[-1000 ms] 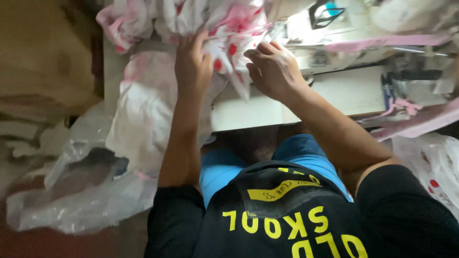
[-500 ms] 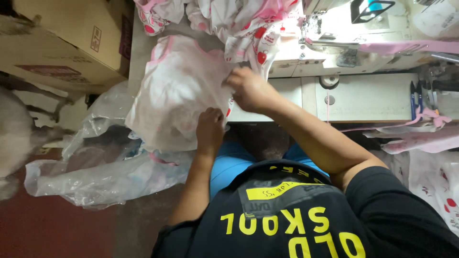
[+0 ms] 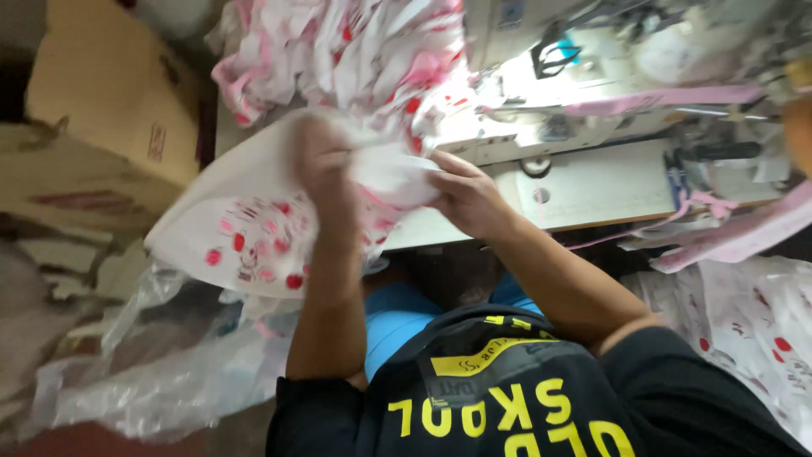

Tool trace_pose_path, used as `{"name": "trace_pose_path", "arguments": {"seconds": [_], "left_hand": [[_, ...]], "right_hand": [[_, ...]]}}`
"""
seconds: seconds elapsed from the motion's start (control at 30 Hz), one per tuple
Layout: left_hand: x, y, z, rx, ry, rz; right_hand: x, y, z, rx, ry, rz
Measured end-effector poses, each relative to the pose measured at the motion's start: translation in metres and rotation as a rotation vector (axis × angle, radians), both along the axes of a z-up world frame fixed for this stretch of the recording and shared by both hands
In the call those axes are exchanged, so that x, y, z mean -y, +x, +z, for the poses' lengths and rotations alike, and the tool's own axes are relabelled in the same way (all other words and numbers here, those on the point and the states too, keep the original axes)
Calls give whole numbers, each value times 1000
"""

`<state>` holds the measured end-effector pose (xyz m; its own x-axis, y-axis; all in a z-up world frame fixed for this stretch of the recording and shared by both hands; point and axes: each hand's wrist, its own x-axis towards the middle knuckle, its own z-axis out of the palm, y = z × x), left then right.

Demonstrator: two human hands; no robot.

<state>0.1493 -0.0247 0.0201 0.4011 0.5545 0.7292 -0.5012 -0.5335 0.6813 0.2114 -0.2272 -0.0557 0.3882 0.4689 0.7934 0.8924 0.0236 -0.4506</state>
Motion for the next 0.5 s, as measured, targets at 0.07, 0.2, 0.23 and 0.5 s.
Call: {"name": "trace_pose_path", "arguments": {"seconds": [0.07, 0.2, 0.23, 0.5], "left_hand": [[31, 19, -22, -85, 199, -14], [80, 40, -52, -435, 1001, 24], [85, 42, -54, -429, 1002, 19], [122, 74, -66, -378, 916, 302]], "right_hand": [[32, 14, -26, -43, -47, 8], [83, -2, -33, -1270, 121, 302], [87, -2, -29, -1266, 126, 296], [107, 20, -43, -1491, 432, 162]]}}
